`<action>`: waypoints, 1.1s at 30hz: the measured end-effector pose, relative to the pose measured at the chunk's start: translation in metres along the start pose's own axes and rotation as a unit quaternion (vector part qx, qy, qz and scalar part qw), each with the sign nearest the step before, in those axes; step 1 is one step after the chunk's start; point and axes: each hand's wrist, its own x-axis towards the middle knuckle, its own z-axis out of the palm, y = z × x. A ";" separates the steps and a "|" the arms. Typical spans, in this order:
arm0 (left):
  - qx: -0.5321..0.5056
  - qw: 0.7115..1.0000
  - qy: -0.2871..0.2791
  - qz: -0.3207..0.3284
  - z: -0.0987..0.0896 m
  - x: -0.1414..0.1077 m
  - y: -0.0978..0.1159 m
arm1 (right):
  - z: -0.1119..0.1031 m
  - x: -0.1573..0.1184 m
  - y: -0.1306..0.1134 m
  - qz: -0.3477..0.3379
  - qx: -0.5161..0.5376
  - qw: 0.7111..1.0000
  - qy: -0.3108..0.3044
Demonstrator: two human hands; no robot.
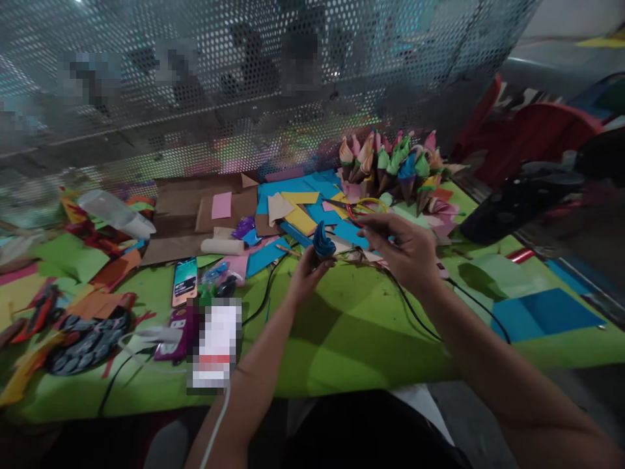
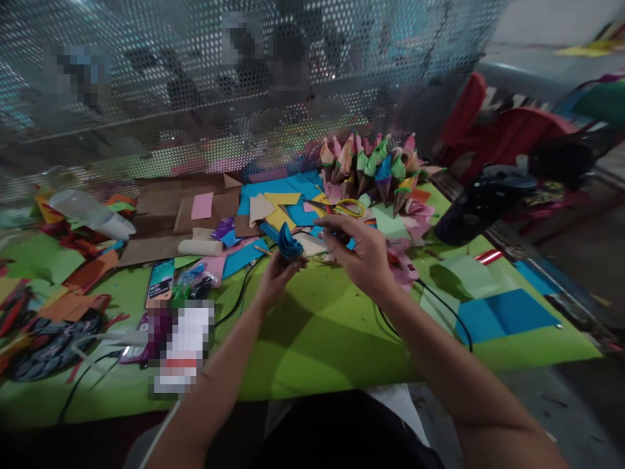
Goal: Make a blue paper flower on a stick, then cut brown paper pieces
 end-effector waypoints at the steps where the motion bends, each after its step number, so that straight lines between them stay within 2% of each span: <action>1: 0.003 1.000 -0.002 0.003 0.000 0.001 0.000 | -0.001 0.005 -0.005 -0.004 0.002 1.000 0.007; 9: 0.014 1.000 0.014 0.011 0.000 0.007 0.007 | -0.012 0.062 -0.051 -0.060 0.093 0.991 0.072; 13: 0.017 1.000 0.022 0.008 0.000 0.008 0.011 | -0.026 0.087 -0.065 -0.119 0.181 0.970 0.110; 17: 0.005 0.999 0.034 0.019 -0.002 0.010 0.016 | -0.052 0.095 -0.064 -0.109 0.123 0.976 0.145; 19: 0.003 0.999 0.043 0.018 -0.004 0.012 0.018 | -0.069 0.090 -0.055 -0.056 0.049 0.991 0.110; 22: 0.006 0.998 0.057 0.013 -0.007 0.014 0.020 | -0.093 0.068 -0.026 0.049 -0.073 0.996 -0.003; 23: 0.007 0.998 0.061 0.013 -0.007 0.015 0.020 | -0.099 0.057 -0.014 0.081 -0.136 0.986 -0.050; 25: 0.007 0.998 0.066 0.016 -0.007 0.015 0.020 | -0.110 0.032 0.013 0.136 -0.267 0.946 -0.121; 27: -0.002 0.998 0.062 0.016 -0.006 0.014 0.020 | -0.115 0.008 0.039 0.190 -0.379 0.890 -0.166; 29: -0.012 0.998 0.056 0.019 -0.004 0.013 0.020 | -0.117 -0.012 0.060 0.251 -0.424 0.850 -0.186; 31: -0.017 0.998 0.052 0.025 -0.002 0.011 0.021 | -0.115 -0.023 0.076 0.296 -0.414 0.838 -0.196; 33: -0.022 0.998 0.048 0.032 -0.001 0.010 0.021 | -0.113 -0.027 0.086 0.325 -0.386 0.843 -0.187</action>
